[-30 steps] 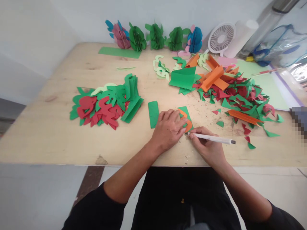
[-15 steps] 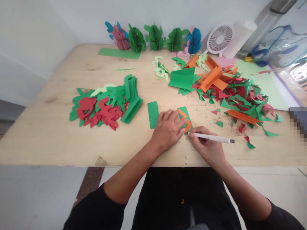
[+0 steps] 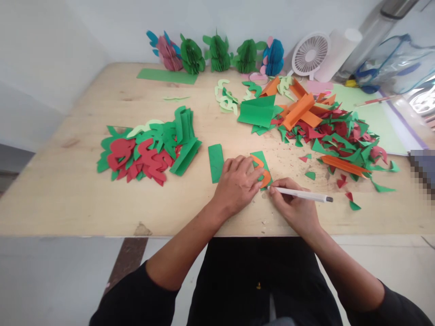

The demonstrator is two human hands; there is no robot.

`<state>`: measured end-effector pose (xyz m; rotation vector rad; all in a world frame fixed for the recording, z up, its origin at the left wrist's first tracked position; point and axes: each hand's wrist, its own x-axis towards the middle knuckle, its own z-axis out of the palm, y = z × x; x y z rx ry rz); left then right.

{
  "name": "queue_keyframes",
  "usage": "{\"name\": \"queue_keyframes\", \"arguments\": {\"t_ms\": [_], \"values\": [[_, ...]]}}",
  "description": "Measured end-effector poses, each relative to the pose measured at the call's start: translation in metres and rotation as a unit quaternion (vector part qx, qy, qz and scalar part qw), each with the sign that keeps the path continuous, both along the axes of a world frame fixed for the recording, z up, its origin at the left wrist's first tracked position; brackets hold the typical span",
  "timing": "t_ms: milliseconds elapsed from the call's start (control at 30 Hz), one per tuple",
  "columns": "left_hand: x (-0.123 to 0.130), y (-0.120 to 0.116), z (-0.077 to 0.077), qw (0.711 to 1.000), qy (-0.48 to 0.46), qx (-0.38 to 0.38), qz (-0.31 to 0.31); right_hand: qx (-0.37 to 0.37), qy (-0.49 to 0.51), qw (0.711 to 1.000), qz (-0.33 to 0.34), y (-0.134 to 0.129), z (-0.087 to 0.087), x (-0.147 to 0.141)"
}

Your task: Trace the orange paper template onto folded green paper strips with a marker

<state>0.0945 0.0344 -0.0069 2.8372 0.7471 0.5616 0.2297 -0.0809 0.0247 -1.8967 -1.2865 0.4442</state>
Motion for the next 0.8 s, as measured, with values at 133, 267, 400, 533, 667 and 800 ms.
{"name": "queue_keyframes", "arguments": {"t_ms": [133,267,400,533,667,800], "values": [[0.0001,0.0002,-0.0006,1.0,-0.002,0.0,0.0,-0.001,0.009,1.0,-0.008,0.0,-0.0005,0.0006],[0.0001,0.0002,0.0,1.0,-0.002,-0.001,0.0,0.001,0.013,1.0,-0.015,-0.0003,-0.0009,0.0012],[0.0002,0.0001,-0.0002,1.0,0.003,-0.004,0.001,0.009,0.008,1.0,-0.019,-0.0007,-0.0006,0.0019],[0.0002,0.0003,-0.0016,1.0,0.0,-0.007,0.0,0.013,0.004,1.0,-0.018,-0.0007,-0.0004,0.0032],[-0.0004,0.0005,-0.002,1.0,-0.003,-0.005,0.0,0.012,-0.006,1.0,-0.019,-0.0005,-0.0007,0.0042],[-0.0003,0.0001,-0.0014,1.0,-0.001,-0.007,0.0,0.014,-0.005,1.0,-0.022,0.0,-0.0012,0.0046]]}}
